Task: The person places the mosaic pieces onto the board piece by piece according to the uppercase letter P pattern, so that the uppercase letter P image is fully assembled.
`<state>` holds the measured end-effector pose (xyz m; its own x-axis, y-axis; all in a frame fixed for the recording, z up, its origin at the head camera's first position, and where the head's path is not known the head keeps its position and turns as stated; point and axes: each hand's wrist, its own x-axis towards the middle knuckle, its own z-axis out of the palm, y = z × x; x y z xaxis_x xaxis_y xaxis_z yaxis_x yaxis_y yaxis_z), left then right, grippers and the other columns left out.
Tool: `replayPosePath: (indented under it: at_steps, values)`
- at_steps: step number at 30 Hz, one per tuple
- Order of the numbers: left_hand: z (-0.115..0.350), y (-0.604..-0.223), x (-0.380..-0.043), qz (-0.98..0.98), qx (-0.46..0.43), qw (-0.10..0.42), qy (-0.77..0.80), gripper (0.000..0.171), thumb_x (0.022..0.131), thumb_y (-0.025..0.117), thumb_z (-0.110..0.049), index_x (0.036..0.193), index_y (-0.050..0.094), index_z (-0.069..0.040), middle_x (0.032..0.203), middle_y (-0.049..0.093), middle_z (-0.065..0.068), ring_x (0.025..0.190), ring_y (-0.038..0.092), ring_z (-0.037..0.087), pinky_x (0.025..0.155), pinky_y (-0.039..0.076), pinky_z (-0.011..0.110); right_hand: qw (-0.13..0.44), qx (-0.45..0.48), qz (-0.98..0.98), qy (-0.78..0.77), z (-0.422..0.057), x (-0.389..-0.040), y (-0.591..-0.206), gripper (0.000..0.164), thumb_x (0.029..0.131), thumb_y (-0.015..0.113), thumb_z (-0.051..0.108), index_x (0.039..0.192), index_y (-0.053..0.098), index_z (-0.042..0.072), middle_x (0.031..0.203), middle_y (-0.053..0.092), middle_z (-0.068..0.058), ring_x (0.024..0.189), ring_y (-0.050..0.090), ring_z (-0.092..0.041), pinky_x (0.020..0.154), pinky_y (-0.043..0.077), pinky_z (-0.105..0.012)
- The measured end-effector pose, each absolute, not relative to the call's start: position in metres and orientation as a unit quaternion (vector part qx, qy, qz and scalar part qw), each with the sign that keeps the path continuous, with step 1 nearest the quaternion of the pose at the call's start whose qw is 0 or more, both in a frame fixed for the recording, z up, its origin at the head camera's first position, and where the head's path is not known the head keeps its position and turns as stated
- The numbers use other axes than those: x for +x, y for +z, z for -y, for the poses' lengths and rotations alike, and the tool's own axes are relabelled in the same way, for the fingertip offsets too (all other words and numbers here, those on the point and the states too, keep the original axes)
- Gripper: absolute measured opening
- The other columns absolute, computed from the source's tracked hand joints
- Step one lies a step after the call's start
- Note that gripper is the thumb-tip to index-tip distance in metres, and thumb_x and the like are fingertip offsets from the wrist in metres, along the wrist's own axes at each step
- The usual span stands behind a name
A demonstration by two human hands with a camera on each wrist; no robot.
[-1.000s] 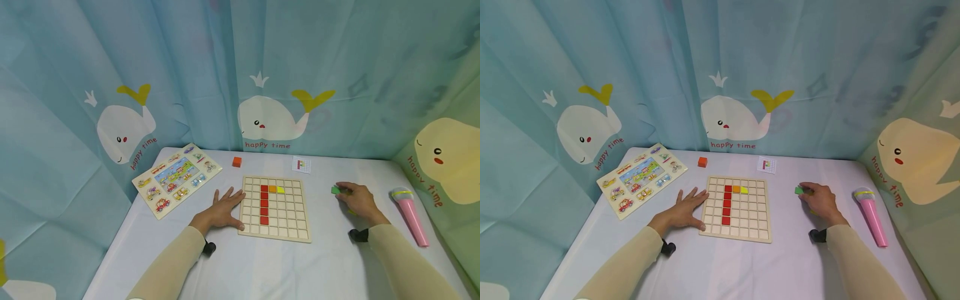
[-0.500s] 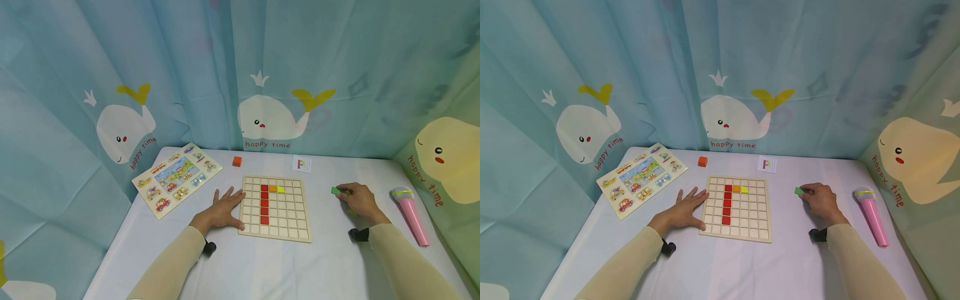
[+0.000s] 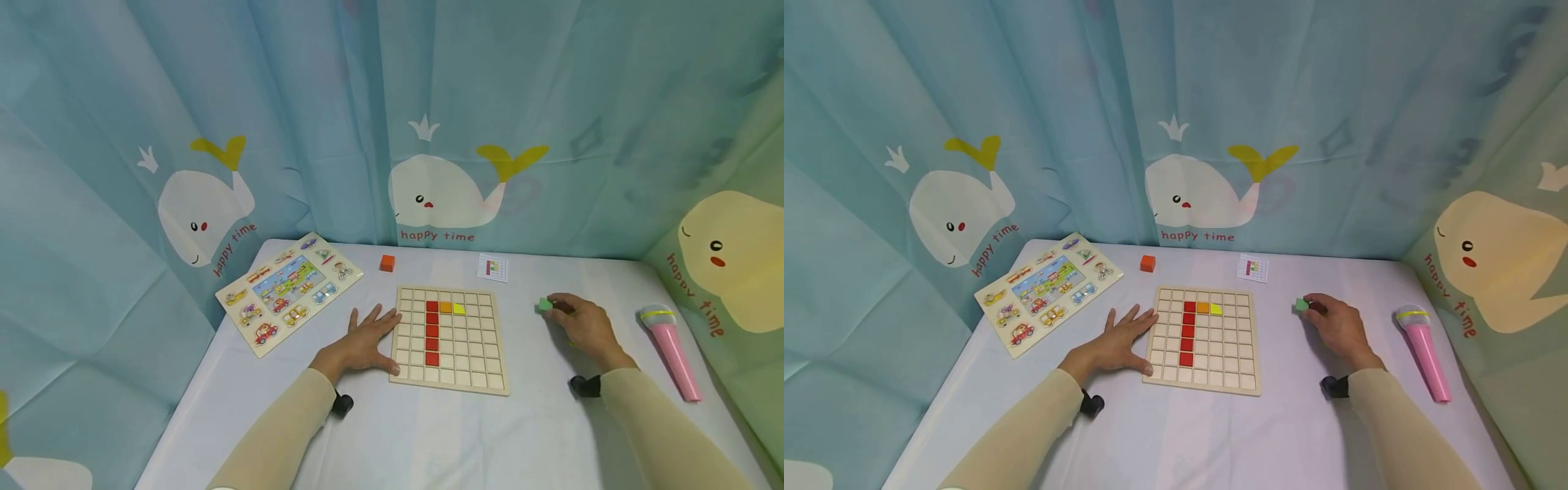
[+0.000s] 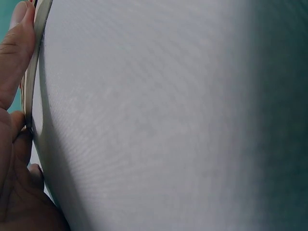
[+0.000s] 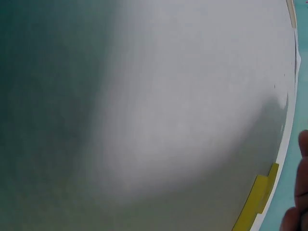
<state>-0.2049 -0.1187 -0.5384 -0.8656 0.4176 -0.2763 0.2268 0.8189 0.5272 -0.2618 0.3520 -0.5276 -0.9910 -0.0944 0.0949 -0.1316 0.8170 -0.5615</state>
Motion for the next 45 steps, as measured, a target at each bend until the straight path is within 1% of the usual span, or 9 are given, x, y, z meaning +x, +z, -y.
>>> replayPosePath:
  at_steps: [2, 5, 8, 12, 17, 23, 28, 37, 45]
  values:
    - [0.119, -0.539, -0.205, -0.934, 0.173, 0.193, 0.247, 0.117, 0.076, 0.089, -0.059, 0.17, 0.025, -0.028, 0.178, 0.015, -0.009, 0.166, -0.004, 0.021, 0.13, -0.016, 0.059, 0.043, 0.056, 0.951, 0.302, -0.349, -0.26, -0.526, 0.036, 0.104, 0.064, 0.017, 0.136, 0.065, 0.0, 0.123, 0.071, -0.03, 0.108, 0.068, -0.048, 0.082, 0.057, -0.054]
    - [0.119, -0.539, -0.205, -0.934, 0.174, 0.192, 0.246, 0.117, 0.076, 0.088, -0.06, 0.17, 0.025, -0.028, 0.178, 0.015, -0.009, 0.166, -0.003, 0.021, 0.13, -0.016, 0.059, 0.057, 0.051, 0.949, 0.305, -0.345, -0.258, -0.523, 0.035, 0.104, 0.064, 0.015, 0.136, 0.066, 0.0, 0.122, 0.071, -0.03, 0.106, 0.067, -0.046, 0.079, 0.055, -0.047]
    - [0.119, -0.539, -0.205, -0.934, 0.173, 0.191, 0.247, 0.118, 0.076, 0.088, -0.06, 0.17, 0.025, -0.027, 0.178, 0.016, -0.009, 0.166, -0.003, 0.021, 0.13, -0.016, 0.059, 0.058, 0.047, 0.947, 0.312, -0.341, -0.256, -0.522, 0.035, 0.105, 0.063, 0.016, 0.137, 0.066, 0.001, 0.122, 0.071, -0.028, 0.106, 0.064, -0.043, 0.075, 0.052, -0.038]
    - [0.119, -0.539, -0.205, -0.934, 0.172, 0.191, 0.249, 0.117, 0.076, 0.088, -0.06, 0.17, 0.025, -0.027, 0.178, 0.016, -0.009, 0.166, -0.003, 0.021, 0.13, -0.016, 0.059, 0.057, 0.047, 0.945, 0.317, -0.334, -0.253, -0.522, 0.035, 0.105, 0.063, 0.017, 0.137, 0.067, 0.003, 0.121, 0.071, -0.026, 0.104, 0.063, -0.039, 0.072, 0.05, -0.032]
    - [0.12, -0.539, -0.204, -0.934, 0.176, 0.189, 0.246, 0.117, 0.076, 0.089, -0.059, 0.17, 0.026, -0.027, 0.178, 0.016, -0.009, 0.166, -0.003, 0.022, 0.13, -0.016, 0.06, 0.064, 0.056, 0.945, 0.315, -0.319, -0.249, -0.519, 0.033, 0.104, 0.067, 0.017, 0.134, 0.069, 0.004, 0.117, 0.072, -0.023, 0.098, 0.062, -0.033, 0.071, 0.049, -0.031]
    - [0.12, -0.538, -0.203, -0.935, 0.179, 0.188, 0.242, 0.117, 0.076, 0.088, -0.059, 0.17, 0.025, -0.026, 0.177, 0.016, -0.008, 0.166, -0.002, 0.022, 0.13, -0.016, 0.061, 0.071, 0.07, 0.945, 0.312, -0.304, -0.244, -0.516, 0.033, 0.103, 0.068, 0.015, 0.134, 0.07, 0.003, 0.114, 0.072, -0.021, 0.093, 0.06, -0.029, 0.07, 0.047, -0.032]
    - [0.12, -0.537, -0.203, -0.934, 0.179, 0.19, 0.242, 0.118, 0.076, 0.089, -0.059, 0.17, 0.025, -0.025, 0.178, 0.016, -0.007, 0.166, -0.002, 0.023, 0.13, -0.016, 0.061, 0.078, 0.086, 0.945, 0.307, -0.291, -0.24, -0.514, 0.032, 0.101, 0.07, 0.013, 0.132, 0.071, 0.002, 0.111, 0.073, -0.021, 0.086, 0.058, -0.027, 0.065, 0.046, -0.029]
    - [0.119, -0.539, -0.205, -0.934, 0.171, 0.196, 0.244, 0.118, 0.076, 0.089, -0.059, 0.17, 0.024, -0.027, 0.178, 0.015, -0.009, 0.166, -0.004, 0.022, 0.13, -0.017, 0.06, 0.064, 0.098, 0.945, 0.306, -0.264, -0.229, -0.509, 0.032, 0.1, 0.072, 0.014, 0.131, 0.072, 0.004, 0.108, 0.073, -0.017, 0.087, 0.058, -0.025, 0.066, 0.047, -0.027]
    - [0.119, -0.537, -0.206, -0.933, 0.168, 0.202, 0.247, 0.119, 0.076, 0.09, -0.057, 0.17, 0.023, -0.027, 0.178, 0.013, -0.01, 0.166, -0.005, 0.02, 0.13, -0.018, 0.059, 0.05, 0.12, 0.938, 0.322, -0.242, -0.22, -0.51, 0.031, 0.099, 0.074, 0.014, 0.129, 0.073, 0.005, 0.104, 0.073, -0.012, 0.084, 0.058, -0.021, 0.066, 0.048, -0.027]
